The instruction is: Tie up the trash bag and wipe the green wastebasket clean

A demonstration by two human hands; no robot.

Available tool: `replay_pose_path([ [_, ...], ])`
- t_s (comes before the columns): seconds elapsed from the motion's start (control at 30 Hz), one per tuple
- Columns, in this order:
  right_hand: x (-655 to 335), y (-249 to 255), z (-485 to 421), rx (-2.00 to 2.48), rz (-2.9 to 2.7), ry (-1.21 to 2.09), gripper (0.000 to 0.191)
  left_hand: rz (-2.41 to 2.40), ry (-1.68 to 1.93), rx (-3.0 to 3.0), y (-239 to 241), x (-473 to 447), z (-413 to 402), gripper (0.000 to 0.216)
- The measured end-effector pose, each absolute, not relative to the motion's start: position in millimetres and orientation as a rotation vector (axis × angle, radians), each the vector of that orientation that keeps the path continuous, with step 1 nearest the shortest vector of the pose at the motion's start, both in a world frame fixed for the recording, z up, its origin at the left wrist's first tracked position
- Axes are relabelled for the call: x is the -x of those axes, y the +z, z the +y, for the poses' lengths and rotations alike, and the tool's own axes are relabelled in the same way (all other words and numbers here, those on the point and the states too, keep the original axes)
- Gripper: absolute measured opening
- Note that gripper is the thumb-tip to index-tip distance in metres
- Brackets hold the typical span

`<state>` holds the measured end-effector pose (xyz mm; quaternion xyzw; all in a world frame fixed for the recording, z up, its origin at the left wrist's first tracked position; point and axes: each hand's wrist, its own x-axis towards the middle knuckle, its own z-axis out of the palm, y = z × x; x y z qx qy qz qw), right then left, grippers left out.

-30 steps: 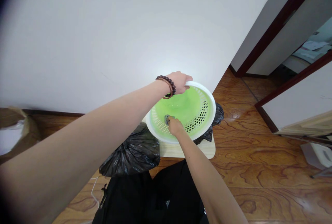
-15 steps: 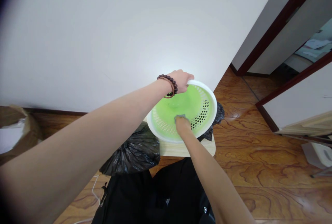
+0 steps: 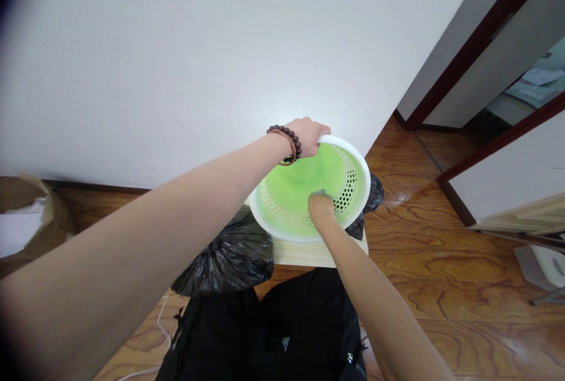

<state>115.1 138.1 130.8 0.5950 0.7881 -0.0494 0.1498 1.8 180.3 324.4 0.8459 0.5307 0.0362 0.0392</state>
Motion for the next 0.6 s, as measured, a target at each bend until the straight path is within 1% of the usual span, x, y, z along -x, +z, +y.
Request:
replay_pose_path([
  [0.07,-112.4,126.8,137.3,-1.721,2.281,-0.203,0.035,1.618,0.129,-2.586,323.6,-2.2,180.4,0.045],
  [0.23,-86.1,110.8,125.0,-1.708,2.412,-0.534,0.033,1.628,0.114,-2.607,322.6,-0.2,180.9,0.044],
  [0.33,-78.7,108.7,120.4,-1.7,2.508,-0.588,0.033,1.654,0.085,-2.602,323.2,1.8,180.8,0.044],
  [0.43,-86.9,117.5,122.6,-1.604,2.485,-0.53,0.033,1.659,0.073,-2.612,324.0,2.2,180.3,0.046],
  [0.6,-108.9,134.2,132.8,-1.635,2.279,-0.239,0.037,1.647,0.103,-2.618,323.9,-0.3,180.2,0.048],
])
